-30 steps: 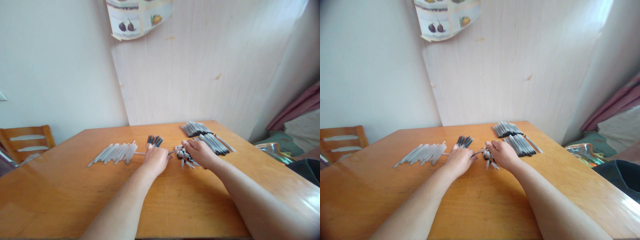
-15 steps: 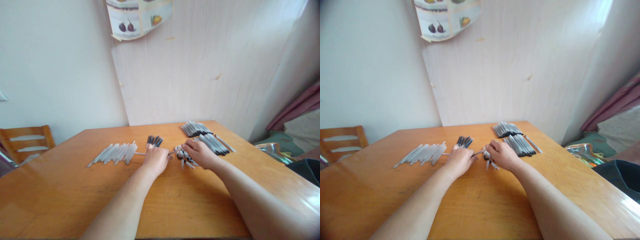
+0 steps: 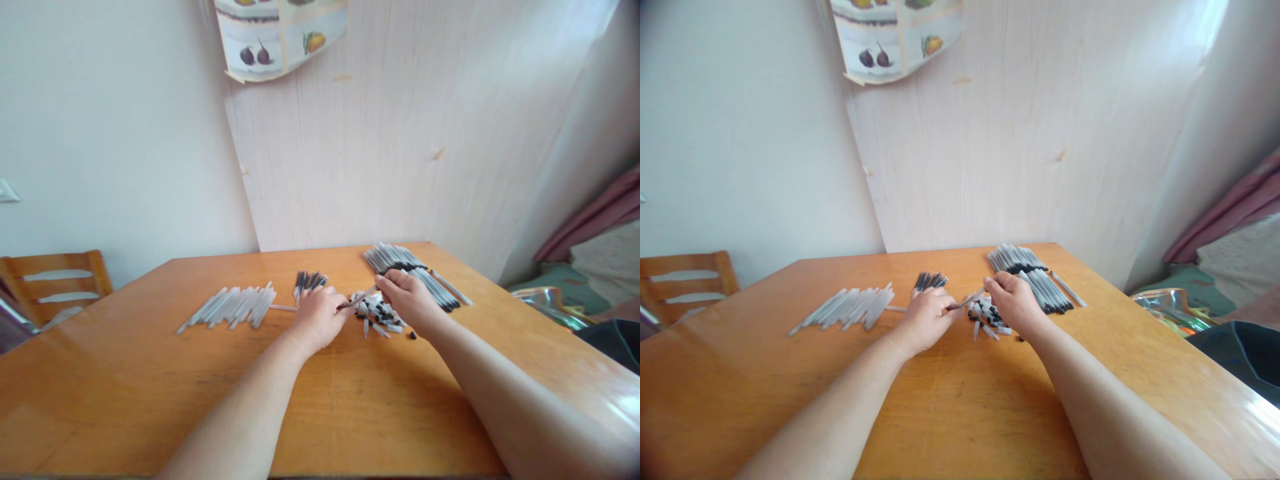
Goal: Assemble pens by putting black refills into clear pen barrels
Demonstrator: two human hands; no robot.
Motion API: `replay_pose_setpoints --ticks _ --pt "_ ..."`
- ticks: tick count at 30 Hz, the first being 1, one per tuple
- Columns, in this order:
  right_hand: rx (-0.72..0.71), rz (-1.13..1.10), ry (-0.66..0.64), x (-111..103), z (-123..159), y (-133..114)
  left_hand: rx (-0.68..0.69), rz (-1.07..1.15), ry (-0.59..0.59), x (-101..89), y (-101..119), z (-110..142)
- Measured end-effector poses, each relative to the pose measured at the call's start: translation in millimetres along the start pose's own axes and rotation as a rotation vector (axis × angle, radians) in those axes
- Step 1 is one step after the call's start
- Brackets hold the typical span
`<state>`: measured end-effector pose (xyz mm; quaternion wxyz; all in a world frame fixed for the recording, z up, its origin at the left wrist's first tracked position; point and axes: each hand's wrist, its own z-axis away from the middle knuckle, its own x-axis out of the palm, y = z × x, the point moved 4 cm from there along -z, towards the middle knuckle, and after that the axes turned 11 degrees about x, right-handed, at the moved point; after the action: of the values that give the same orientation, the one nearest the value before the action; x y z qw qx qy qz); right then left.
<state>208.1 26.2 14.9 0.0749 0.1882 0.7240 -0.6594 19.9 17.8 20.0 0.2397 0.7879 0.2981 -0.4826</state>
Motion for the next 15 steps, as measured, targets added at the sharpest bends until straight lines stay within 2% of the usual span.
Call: replay_pose_setpoints --ticks 3,5,10,12,15 --pt "0.037 -0.054 0.000 2 -2 4 -0.014 -0.023 0.082 -4.2 1 0" --pt "0.034 -0.091 0.007 1 -3 5 -0.014 0.024 0.096 -3.6 1 -1" --pt "0.038 -0.121 0.049 -2 -5 6 -0.069 0.254 0.005 6.5 0 -2" --pt "0.048 -0.112 0.072 -1 -5 7 -0.069 0.218 0.019 4.9 3 -3" --pt "0.077 -0.117 0.127 1 -6 10 -0.024 0.049 0.097 -2.9 14 -4"
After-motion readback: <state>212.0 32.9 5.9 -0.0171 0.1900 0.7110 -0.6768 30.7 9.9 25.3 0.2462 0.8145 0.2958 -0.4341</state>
